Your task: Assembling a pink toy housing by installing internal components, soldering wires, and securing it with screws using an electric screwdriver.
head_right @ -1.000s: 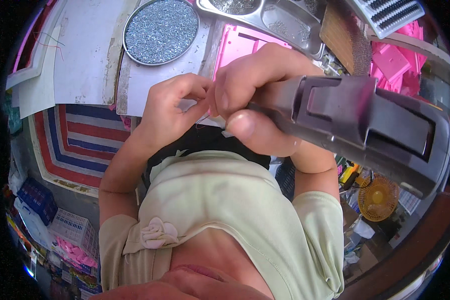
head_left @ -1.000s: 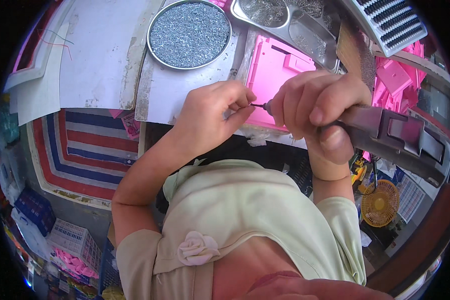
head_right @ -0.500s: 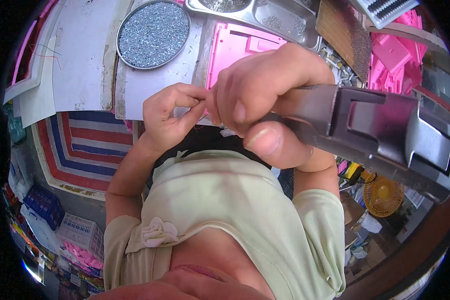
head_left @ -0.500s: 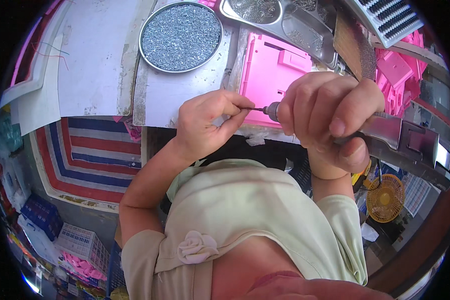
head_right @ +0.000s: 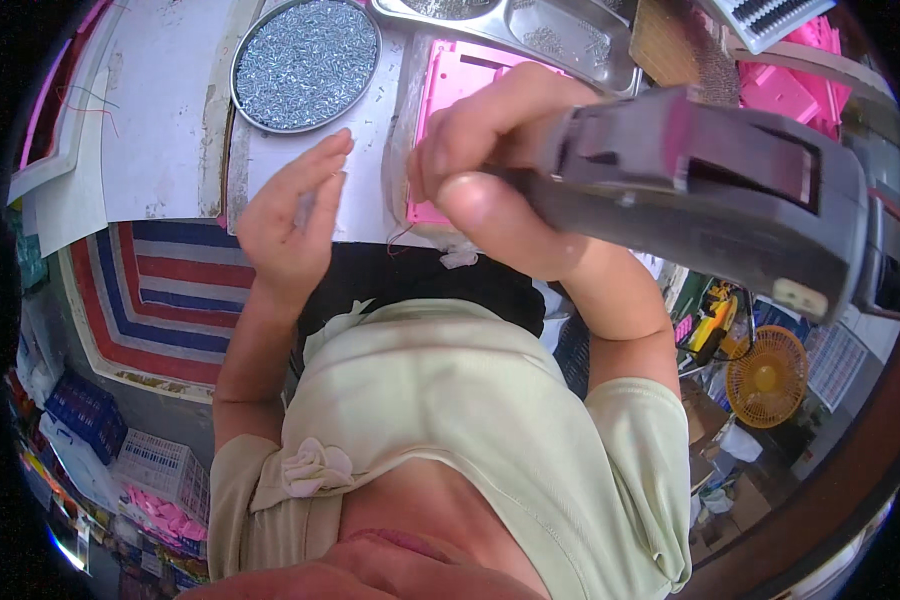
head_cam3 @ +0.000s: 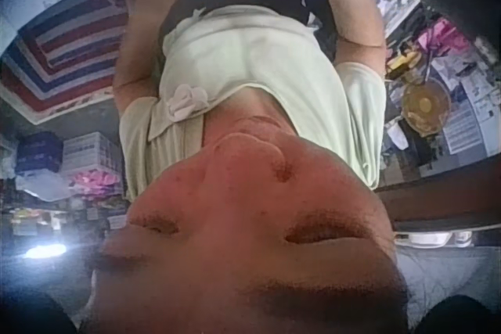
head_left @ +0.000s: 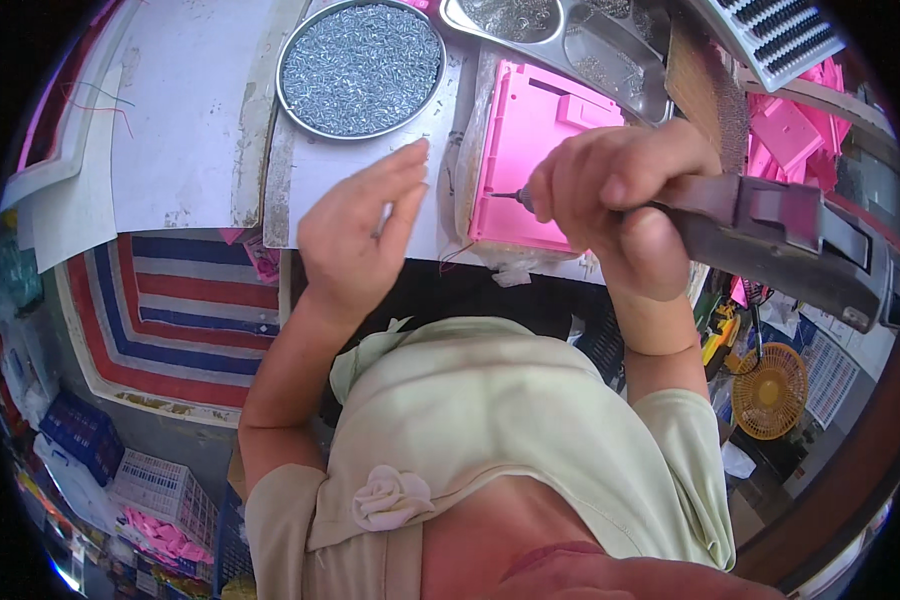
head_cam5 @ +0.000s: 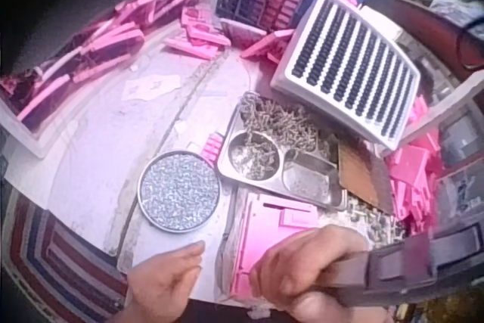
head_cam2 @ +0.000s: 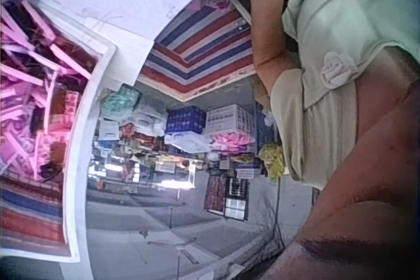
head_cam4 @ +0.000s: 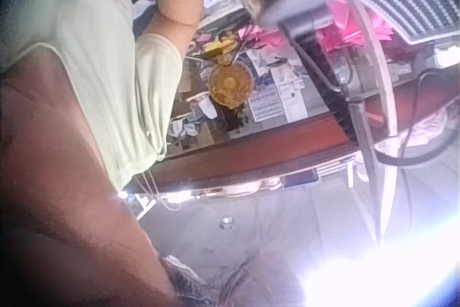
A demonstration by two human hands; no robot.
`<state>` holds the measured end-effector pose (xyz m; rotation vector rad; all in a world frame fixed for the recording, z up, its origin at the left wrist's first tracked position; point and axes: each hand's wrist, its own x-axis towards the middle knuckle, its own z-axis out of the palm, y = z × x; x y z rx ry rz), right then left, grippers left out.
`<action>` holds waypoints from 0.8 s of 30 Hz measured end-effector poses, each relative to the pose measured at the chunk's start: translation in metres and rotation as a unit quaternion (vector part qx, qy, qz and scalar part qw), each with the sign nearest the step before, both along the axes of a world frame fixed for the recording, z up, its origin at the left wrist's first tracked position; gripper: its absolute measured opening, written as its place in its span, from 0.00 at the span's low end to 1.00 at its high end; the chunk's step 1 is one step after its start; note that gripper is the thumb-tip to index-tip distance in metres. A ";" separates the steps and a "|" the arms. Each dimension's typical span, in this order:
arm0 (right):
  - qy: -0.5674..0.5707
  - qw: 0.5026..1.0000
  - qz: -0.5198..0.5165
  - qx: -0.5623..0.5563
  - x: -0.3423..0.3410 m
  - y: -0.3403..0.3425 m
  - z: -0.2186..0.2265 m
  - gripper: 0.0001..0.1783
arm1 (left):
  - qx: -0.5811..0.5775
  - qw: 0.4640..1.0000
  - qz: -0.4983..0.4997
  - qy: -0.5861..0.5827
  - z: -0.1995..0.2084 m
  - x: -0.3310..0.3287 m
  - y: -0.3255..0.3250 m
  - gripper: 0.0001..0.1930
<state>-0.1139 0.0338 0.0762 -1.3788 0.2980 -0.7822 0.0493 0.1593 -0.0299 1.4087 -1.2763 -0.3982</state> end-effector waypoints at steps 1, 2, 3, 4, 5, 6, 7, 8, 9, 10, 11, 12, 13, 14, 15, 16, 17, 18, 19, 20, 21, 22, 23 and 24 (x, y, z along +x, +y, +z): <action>0.010 1.000 0.000 -0.003 0.001 0.001 -0.001 0.15 | -0.001 1.000 0.003 0.000 0.001 0.003 0.000 0.07; 0.020 1.000 -0.001 -0.005 0.002 0.002 -0.001 0.16 | 0.010 1.000 0.000 0.005 0.000 0.004 0.001 0.07; 0.034 0.999 0.011 -0.012 0.002 -0.001 0.000 0.16 | 0.021 1.000 0.000 0.008 0.000 0.005 0.002 0.06; 0.041 0.999 0.012 -0.017 0.003 -0.001 0.000 0.16 | 0.032 0.999 0.000 0.012 -0.001 0.006 0.003 0.06; 0.048 0.999 0.012 -0.021 0.003 -0.002 0.000 0.16 | 0.013 1.000 -0.015 -0.007 0.000 0.006 0.001 0.07; 0.049 0.998 0.002 -0.025 0.004 -0.002 0.000 0.16 | -0.007 0.999 -0.030 -0.026 0.003 0.003 -0.004 0.09; 0.042 0.999 0.000 -0.023 0.005 -0.001 0.001 0.16 | -0.027 0.998 -0.045 -0.044 0.005 0.000 -0.009 0.10; 0.036 0.999 -0.003 -0.021 0.005 -0.001 0.001 0.15 | -0.041 0.996 -0.060 -0.053 0.006 -0.003 -0.012 0.11; 0.021 1.000 0.004 -0.012 0.007 -0.001 0.003 0.15 | -0.055 0.994 -0.074 -0.063 0.008 -0.007 -0.015 0.12; 0.014 1.000 0.009 -0.009 0.008 0.000 0.005 0.15 | -0.068 0.991 -0.088 -0.073 0.009 -0.011 -0.018 0.13; 0.007 1.000 0.015 -0.005 0.009 0.000 0.006 0.15 | -0.082 0.991 -0.087 -0.064 0.007 -0.015 -0.021 0.15; 0.008 1.000 0.015 -0.008 0.008 0.001 0.009 0.14 | -0.083 0.991 -0.090 -0.060 0.005 -0.017 -0.022 0.15; 0.008 1.000 0.019 -0.011 0.007 0.001 0.011 0.14 | -0.085 0.990 -0.094 -0.057 0.003 -0.018 -0.022 0.15; 0.008 1.000 0.024 -0.014 0.007 0.000 0.013 0.13 | -0.086 0.990 -0.096 -0.054 0.002 -0.019 -0.022 0.15; 0.006 0.999 0.031 -0.019 0.006 -0.001 0.014 0.13 | -0.093 0.990 -0.092 -0.048 0.001 -0.020 -0.022 0.15; -0.010 0.999 0.038 -0.012 0.005 -0.002 0.013 0.13 | -0.099 0.990 -0.087 -0.041 0.001 -0.021 -0.022 0.14; -0.026 0.999 0.045 -0.005 0.005 -0.003 0.013 0.12 | -0.106 0.990 -0.082 -0.035 0.000 -0.022 -0.022 0.14; -0.056 0.997 0.050 0.013 0.005 -0.004 0.010 0.12 | -0.106 0.991 -0.077 -0.010 0.000 -0.023 -0.021 0.14; -0.071 0.996 0.053 0.026 0.004 -0.004 0.010 0.12 | -0.105 0.992 -0.072 0.014 0.000 -0.025 -0.020 0.13; -0.086 0.994 0.057 0.039 0.004 -0.004 0.009 0.12 | -0.105 0.991 -0.067 0.038 0.000 -0.026 -0.019 0.13; -0.087 0.993 0.057 0.048 0.002 -0.004 0.009 0.12 | -0.105 0.992 -0.062 0.032 0.001 -0.027 -0.018 0.12; -0.070 0.996 0.050 0.035 0.002 -0.004 0.008 0.11 | -0.104 0.993 -0.057 0.026 0.001 -0.028 -0.017 0.11; -0.054 0.997 0.043 0.022 0.002 -0.004 0.007 0.11 | -0.103 0.993 -0.051 0.019 0.001 -0.028 -0.016 0.10; -0.021 0.999 0.028 -0.013 0.003 -0.005 0.003 0.11 | -0.084 0.996 -0.036 -0.014 0.000 -0.024 -0.016 0.09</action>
